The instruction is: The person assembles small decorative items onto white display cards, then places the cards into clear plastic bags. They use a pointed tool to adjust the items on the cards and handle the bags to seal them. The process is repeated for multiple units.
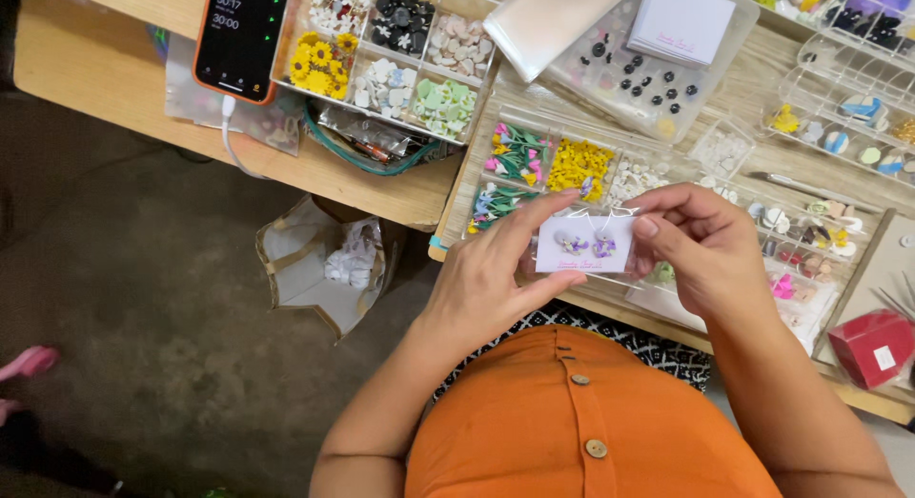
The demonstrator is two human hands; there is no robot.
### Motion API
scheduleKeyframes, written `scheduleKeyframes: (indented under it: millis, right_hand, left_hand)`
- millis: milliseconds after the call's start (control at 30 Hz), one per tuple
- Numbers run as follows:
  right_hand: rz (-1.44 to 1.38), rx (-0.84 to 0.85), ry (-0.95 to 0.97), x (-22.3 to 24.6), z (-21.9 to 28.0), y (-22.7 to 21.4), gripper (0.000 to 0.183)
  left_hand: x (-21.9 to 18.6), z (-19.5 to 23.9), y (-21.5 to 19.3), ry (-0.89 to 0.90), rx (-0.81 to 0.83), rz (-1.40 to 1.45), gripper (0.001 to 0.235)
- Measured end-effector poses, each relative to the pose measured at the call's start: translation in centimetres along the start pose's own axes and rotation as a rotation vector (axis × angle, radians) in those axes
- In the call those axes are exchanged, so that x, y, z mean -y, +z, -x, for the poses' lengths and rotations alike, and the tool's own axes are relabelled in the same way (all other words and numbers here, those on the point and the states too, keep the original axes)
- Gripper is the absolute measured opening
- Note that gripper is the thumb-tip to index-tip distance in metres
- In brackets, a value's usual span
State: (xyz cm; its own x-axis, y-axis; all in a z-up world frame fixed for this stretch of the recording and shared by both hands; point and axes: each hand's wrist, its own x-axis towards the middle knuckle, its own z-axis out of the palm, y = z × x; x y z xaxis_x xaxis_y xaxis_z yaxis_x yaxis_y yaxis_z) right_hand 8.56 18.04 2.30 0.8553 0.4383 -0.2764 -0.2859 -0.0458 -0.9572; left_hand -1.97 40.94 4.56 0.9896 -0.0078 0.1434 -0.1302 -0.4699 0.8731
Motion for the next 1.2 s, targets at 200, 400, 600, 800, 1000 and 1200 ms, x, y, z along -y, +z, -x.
scheduleKeyframes:
  millis: [200, 400, 600, 800, 1000, 1200]
  right_hand:
    - [0.026, -0.06, 0.027, 0.4, 0.4, -1.3, 0.013]
    - [-0.028, -0.049, 0.006, 0.3, 0.6, -2.5, 0.013]
    - [-0.036, -0.022, 0.012, 0.5, 0.4, -1.8, 0.017]
    - [0.059, 0.136, 0.042, 3.0, -0.5, 2.8, 0.038]
    - [0.29, 0.356, 0.066, 4.6, -1.4, 10.4, 0.036]
    - [0.386, 0.607, 0.041, 3.5, -1.6, 19.4, 0.034]
  left_hand:
    - [-0.9, -1.0, 0.7, 0.007, 0.014, -0.034, 0.074]
    - [-1.1, -2.1, 1.9, 0.154, 0.016, -0.203, 0.065]
    - [-1.2, -2.2, 1.2, 0.13, 0.006, -0.117, 0.059]
    - [-1.1, 0.1, -1.3, 0.025, -0.06, -0.07, 0.057]
    - [0.8, 5.4, -6.3, -0.091, -0.166, 0.026, 0.065]
    - [3.7, 12.5, -10.6, -0.375, -0.468, 0.391, 0.047]
